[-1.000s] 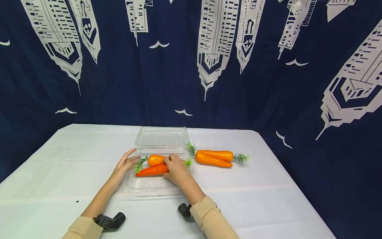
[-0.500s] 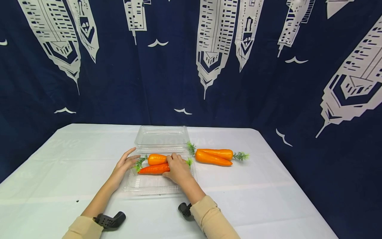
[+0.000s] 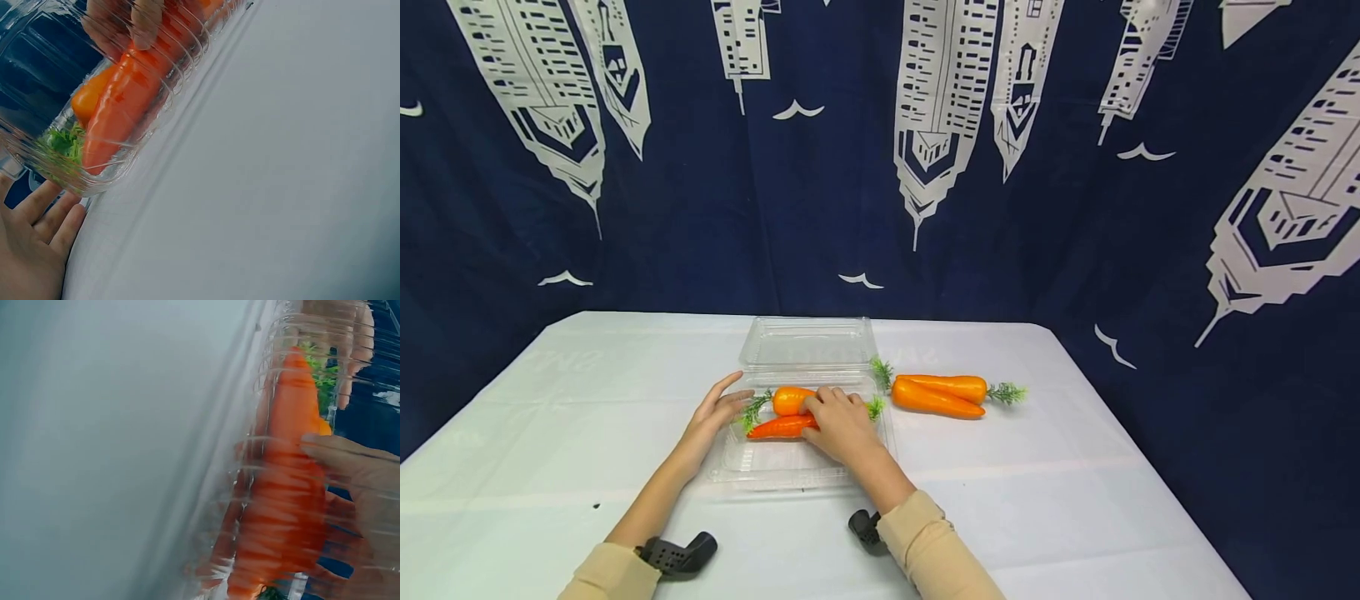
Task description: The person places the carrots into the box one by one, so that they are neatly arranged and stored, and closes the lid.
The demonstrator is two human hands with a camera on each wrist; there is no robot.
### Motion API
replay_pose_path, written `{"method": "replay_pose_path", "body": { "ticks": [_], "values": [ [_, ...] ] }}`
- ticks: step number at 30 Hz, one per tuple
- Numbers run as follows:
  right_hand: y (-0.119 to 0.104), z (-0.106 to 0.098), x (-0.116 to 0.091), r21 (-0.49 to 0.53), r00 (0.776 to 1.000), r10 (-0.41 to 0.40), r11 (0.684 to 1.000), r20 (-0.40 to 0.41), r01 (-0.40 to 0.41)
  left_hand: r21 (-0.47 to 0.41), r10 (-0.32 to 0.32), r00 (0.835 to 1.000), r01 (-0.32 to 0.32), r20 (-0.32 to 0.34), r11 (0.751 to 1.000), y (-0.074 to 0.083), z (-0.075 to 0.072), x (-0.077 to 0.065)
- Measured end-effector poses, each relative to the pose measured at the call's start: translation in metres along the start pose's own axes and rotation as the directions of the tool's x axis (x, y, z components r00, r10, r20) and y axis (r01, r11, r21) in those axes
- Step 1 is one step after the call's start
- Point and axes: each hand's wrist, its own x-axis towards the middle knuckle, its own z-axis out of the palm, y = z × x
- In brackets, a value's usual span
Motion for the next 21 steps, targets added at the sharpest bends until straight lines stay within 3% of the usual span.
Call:
{"method": "replay_pose_path", "body": {
  "ticks": [9,21],
  "values": [
    [-0.002,-0.008,-0.003,-0.011,0.999,-0.033,0.999,-0.030,0.033,0.009,-0.009,1.000,0.009,-0.011,1.000,0.001,0.002,0.001],
    [0.005,-0.027,-0.015,0.089,0.999,0.024,0.996,-0.046,-0.020,0.003,-0.008,1.000,0.008,-0.003,1.000,0.002,0.002,-0.001]
  ]
}}
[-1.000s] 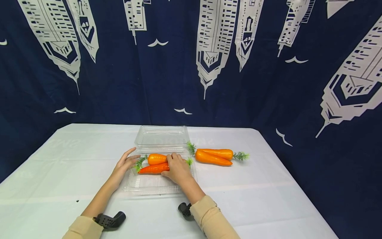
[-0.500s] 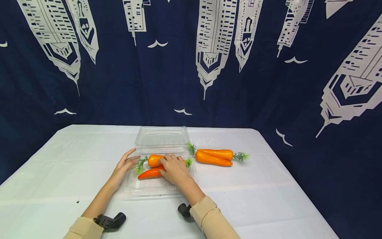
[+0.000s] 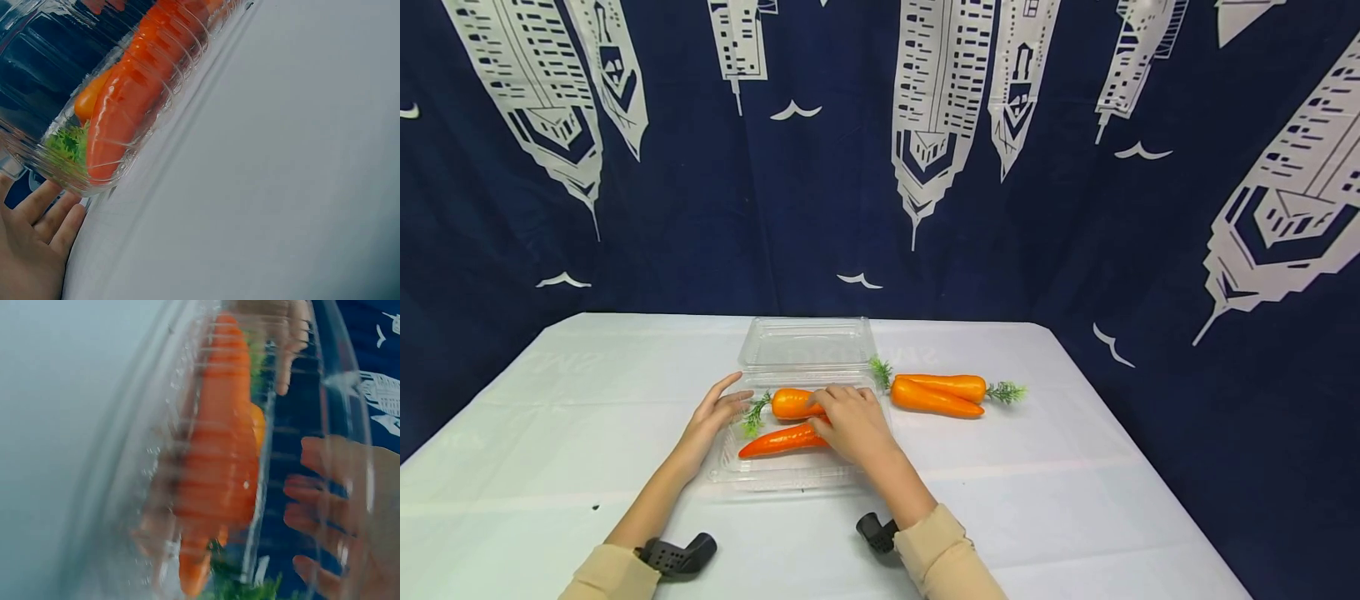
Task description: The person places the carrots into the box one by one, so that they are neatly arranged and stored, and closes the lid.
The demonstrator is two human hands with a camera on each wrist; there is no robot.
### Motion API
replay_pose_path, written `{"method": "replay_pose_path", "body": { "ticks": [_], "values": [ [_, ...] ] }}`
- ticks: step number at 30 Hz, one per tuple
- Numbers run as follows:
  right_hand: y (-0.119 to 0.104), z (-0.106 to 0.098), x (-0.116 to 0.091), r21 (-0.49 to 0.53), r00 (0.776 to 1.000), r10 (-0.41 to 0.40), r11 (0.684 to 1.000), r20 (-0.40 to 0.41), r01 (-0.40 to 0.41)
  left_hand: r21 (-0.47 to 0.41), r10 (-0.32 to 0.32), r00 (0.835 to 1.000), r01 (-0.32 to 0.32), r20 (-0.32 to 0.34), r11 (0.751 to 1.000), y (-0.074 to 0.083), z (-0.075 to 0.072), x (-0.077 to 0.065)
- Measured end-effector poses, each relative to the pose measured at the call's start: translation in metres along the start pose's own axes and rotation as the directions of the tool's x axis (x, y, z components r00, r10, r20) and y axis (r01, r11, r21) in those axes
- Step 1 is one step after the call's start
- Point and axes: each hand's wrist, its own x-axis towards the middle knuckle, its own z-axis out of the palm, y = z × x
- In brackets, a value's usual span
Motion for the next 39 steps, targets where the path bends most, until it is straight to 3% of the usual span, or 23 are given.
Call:
{"method": "replay_pose_path", "body": {
  "ticks": [15,31,39],
  "values": [
    [0.034,-0.023,-0.019,0.109,0.984,0.149,0.984,-0.099,-0.138,0.012,-0.001,1.000,0.001,-0.006,1.000,0.000,-0.004,0.001],
    [0.067,-0.029,-0.029,0.196,0.954,0.236,0.960,-0.183,-0.199,-0.006,-0.015,0.999,0.015,-0.028,1.000,-0.001,-0.008,-0.001],
    [0.088,-0.024,-0.039,0.204,0.928,0.323,0.936,-0.185,-0.286,-0.001,0.001,1.000,-0.001,0.007,1.000,-0.001,-0.004,-0.001]
  ]
}}
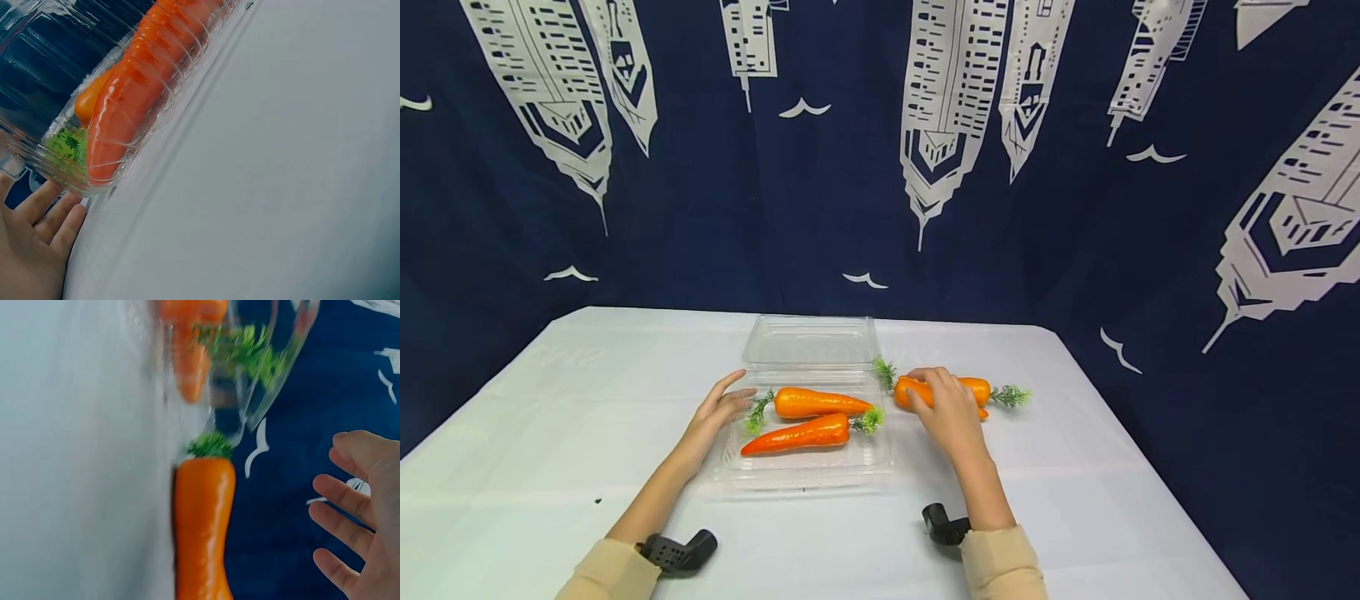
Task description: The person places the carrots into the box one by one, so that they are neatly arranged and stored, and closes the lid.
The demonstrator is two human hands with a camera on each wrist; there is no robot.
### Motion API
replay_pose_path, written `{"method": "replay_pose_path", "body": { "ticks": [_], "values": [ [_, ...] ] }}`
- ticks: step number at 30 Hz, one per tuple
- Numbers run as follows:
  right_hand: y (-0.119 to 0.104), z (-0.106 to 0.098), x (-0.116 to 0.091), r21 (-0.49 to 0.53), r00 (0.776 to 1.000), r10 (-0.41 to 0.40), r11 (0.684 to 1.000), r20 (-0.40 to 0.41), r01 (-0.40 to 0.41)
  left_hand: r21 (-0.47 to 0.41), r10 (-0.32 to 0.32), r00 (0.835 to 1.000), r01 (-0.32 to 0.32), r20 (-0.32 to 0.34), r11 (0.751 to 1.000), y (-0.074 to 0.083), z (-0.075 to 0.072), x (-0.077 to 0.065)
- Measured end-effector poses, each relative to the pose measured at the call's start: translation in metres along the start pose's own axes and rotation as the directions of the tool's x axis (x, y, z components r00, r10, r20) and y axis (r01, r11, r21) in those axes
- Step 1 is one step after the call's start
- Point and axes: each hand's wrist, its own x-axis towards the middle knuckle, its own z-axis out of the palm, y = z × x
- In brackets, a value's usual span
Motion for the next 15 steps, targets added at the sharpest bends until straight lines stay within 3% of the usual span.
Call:
{"method": "replay_pose_path", "body": {
  "ticks": [9,15],
  "values": [
    [0.033,0.010,-0.001,-0.010,0.994,0.104,0.995,0.030,-0.103,0.008,-0.003,1.000,0.003,0.001,1.000,0.001,0.001,0.002],
    [0.050,0.013,-0.005,0.048,0.995,0.102,0.994,-0.013,-0.102,0.013,0.001,1.000,-0.001,-0.009,1.000,0.001,0.002,0.002]
  ]
}}
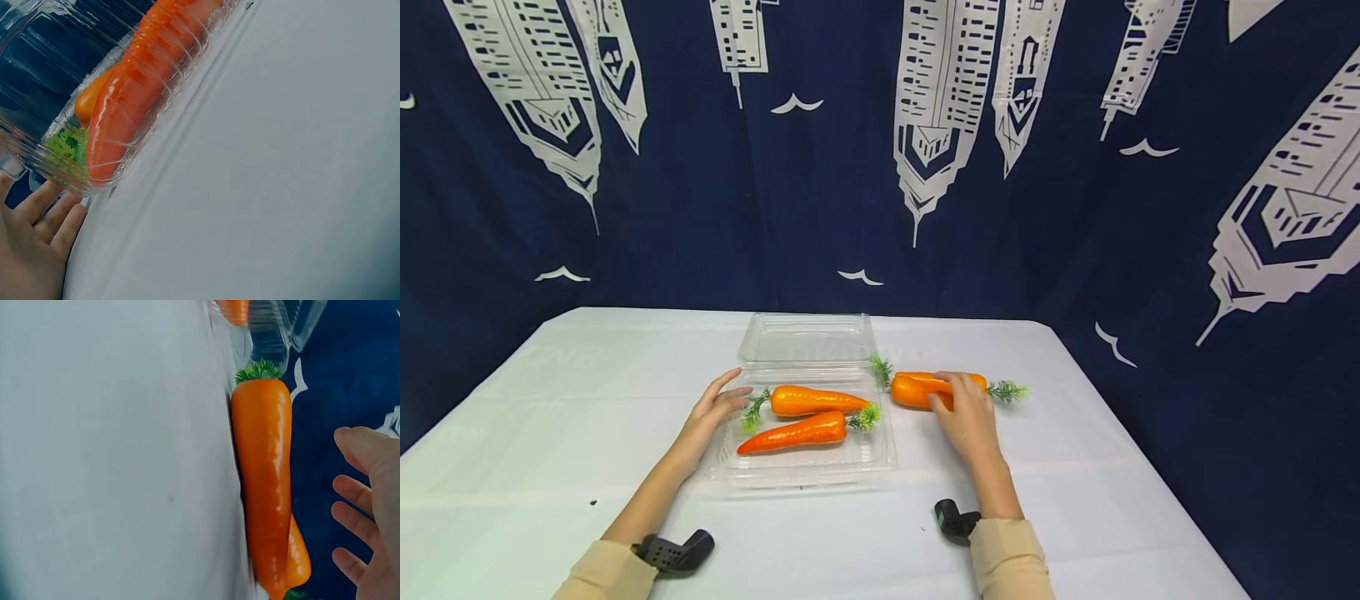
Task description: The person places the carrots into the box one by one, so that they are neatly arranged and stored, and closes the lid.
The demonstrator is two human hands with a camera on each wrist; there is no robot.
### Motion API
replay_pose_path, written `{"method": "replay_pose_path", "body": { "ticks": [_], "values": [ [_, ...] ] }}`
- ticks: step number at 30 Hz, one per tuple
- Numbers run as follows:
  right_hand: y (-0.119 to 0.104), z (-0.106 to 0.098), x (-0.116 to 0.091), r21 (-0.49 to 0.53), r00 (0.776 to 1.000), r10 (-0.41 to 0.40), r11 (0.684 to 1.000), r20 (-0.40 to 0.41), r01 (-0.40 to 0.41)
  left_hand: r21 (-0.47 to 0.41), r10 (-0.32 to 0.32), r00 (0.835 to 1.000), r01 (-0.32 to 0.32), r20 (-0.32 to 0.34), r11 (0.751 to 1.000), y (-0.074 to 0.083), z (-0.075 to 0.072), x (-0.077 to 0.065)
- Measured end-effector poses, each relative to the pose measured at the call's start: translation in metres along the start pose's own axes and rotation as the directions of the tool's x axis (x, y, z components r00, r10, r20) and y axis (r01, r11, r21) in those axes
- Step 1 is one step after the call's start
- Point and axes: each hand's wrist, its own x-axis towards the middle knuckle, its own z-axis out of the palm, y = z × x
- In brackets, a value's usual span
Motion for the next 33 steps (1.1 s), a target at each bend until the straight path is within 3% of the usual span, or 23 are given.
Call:
{"method": "replay_pose_path", "body": {
  "ticks": [5,13,33],
  "values": [
    [0.015,0.004,-0.002,0.053,0.999,-0.022,0.998,-0.040,0.024,-0.015,-0.001,1.000,0.001,0.009,1.000,0.000,0.000,-0.001],
    [0.034,0.011,-0.008,0.113,0.999,0.025,0.993,-0.045,-0.020,-0.002,-0.003,1.000,0.003,0.010,1.000,0.001,0.000,-0.002],
    [0.041,0.021,-0.011,0.129,0.998,0.045,0.991,-0.034,-0.040,0.010,-0.004,1.000,0.004,0.002,1.000,-0.002,-0.001,0.001]
  ]
}}
